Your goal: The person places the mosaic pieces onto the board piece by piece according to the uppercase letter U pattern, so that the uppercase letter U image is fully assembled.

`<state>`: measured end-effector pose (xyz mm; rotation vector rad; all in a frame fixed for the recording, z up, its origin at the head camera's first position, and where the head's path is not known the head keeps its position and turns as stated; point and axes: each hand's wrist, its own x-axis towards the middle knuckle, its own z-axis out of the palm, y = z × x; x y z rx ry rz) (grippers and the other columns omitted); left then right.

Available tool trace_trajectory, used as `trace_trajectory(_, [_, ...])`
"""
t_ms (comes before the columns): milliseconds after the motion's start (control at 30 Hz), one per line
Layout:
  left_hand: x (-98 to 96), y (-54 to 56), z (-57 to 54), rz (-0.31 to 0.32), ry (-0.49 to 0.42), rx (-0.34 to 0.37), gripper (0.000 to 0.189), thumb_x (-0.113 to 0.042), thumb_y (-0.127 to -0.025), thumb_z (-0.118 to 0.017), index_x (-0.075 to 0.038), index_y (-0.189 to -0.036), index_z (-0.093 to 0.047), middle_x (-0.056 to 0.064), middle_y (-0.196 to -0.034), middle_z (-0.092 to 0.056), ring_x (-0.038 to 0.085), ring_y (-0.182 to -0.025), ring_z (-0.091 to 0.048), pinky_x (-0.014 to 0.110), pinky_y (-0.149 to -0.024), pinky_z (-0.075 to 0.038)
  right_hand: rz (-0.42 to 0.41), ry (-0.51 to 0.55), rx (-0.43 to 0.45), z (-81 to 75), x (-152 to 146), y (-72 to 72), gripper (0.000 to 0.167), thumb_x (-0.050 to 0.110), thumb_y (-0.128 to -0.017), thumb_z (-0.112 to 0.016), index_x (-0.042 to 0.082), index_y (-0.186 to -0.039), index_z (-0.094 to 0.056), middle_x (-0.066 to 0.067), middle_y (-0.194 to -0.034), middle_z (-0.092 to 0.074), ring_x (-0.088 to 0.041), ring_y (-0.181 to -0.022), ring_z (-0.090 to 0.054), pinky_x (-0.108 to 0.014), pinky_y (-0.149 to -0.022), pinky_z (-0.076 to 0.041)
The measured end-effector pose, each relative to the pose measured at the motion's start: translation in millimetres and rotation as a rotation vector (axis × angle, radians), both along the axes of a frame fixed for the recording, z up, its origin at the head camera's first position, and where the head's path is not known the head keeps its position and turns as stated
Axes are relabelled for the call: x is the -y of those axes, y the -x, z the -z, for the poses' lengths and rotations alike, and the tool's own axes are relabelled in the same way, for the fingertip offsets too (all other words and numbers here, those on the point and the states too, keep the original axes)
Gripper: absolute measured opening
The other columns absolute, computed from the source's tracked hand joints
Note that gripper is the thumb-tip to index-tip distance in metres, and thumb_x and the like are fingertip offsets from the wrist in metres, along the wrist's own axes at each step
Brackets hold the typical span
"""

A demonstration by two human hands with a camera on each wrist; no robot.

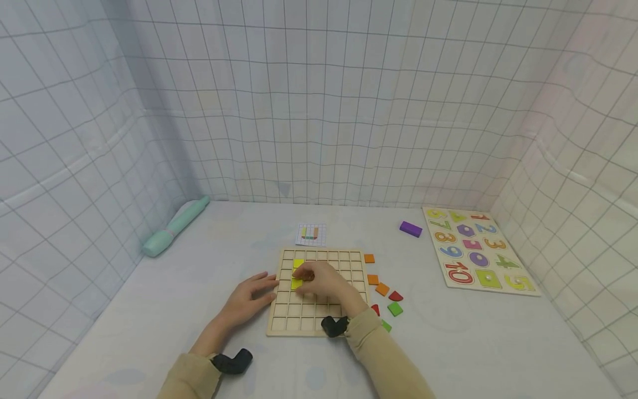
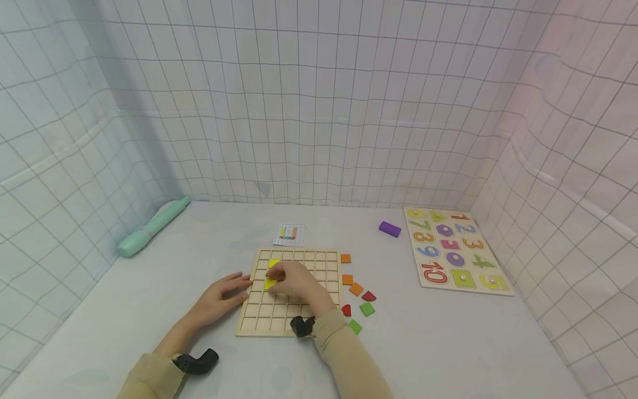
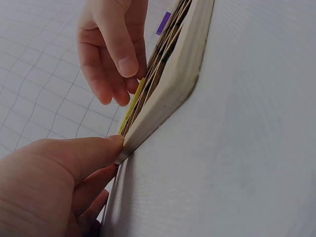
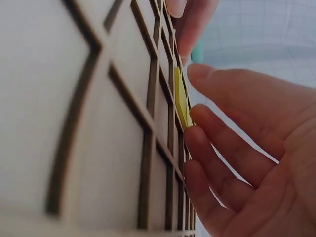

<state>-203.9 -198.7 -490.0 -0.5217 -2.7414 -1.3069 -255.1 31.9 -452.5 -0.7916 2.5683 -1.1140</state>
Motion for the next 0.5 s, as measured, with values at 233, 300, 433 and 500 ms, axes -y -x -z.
trace_trajectory(233, [-0.3,-0.3,0.6,-0.005,0.004,-0.001,0.037,-0.025,-0.089,-0.065,-0.007,-0.121,-0.064,0.009,-0.134,-0.053,0.036,-0.133,-0.035,0.056,-0.106,-0.028,-0.008,-0.017,-0.002,-7.9,-19,-1.1,0.035,0.025,-0.083,-0.073,0.015,-0.115,-0.065,0.006,-0.111,-0.063,-0.013,-0.104,-0.057,-0.027,-0.091,-0.047])
trace_trajectory(300, [-0.4,-0.6,0.3,-0.005,0.004,-0.008,0.037,-0.024,-0.089,-0.065,-0.006,-0.121,-0.064,0.009,-0.134,-0.053,0.036,-0.132,-0.035,0.056,-0.106,-0.028,-0.001,0.002,-0.013,-11.6,-27,-1.9,0.035,0.025,-0.083,-0.072,0.014,-0.116,-0.064,0.005,-0.111,-0.063,-0.014,-0.104,-0.057,-0.029,-0.091,-0.047])
trace_trajectory(433, [-0.2,-0.8,0.5,-0.006,0.002,-0.024,0.037,-0.023,-0.088,-0.066,-0.005,-0.12,-0.064,0.01,-0.134,-0.054,0.036,-0.132,-0.035,0.056,-0.106,-0.028,0.012,0.036,-0.054,-15.7,-44,-2.2,0.035,0.023,-0.083,-0.072,0.011,-0.115,-0.065,0.004,-0.111,-0.064,-0.014,-0.104,-0.057,-0.03,-0.091,-0.047])
trace_trajectory(500, [-0.2,-0.7,0.7,-0.005,0.0,-0.029,0.037,-0.022,-0.088,-0.066,-0.005,-0.12,-0.064,0.01,-0.133,-0.054,0.036,-0.132,-0.035,0.056,-0.106,-0.028,0.016,0.06,-0.07,-17.5,-53,-2.5,0.035,0.022,-0.083,-0.072,0.008,-0.115,-0.065,0.004,-0.111,-0.064,-0.014,-0.104,-0.057,-0.031,-0.091,-0.047])
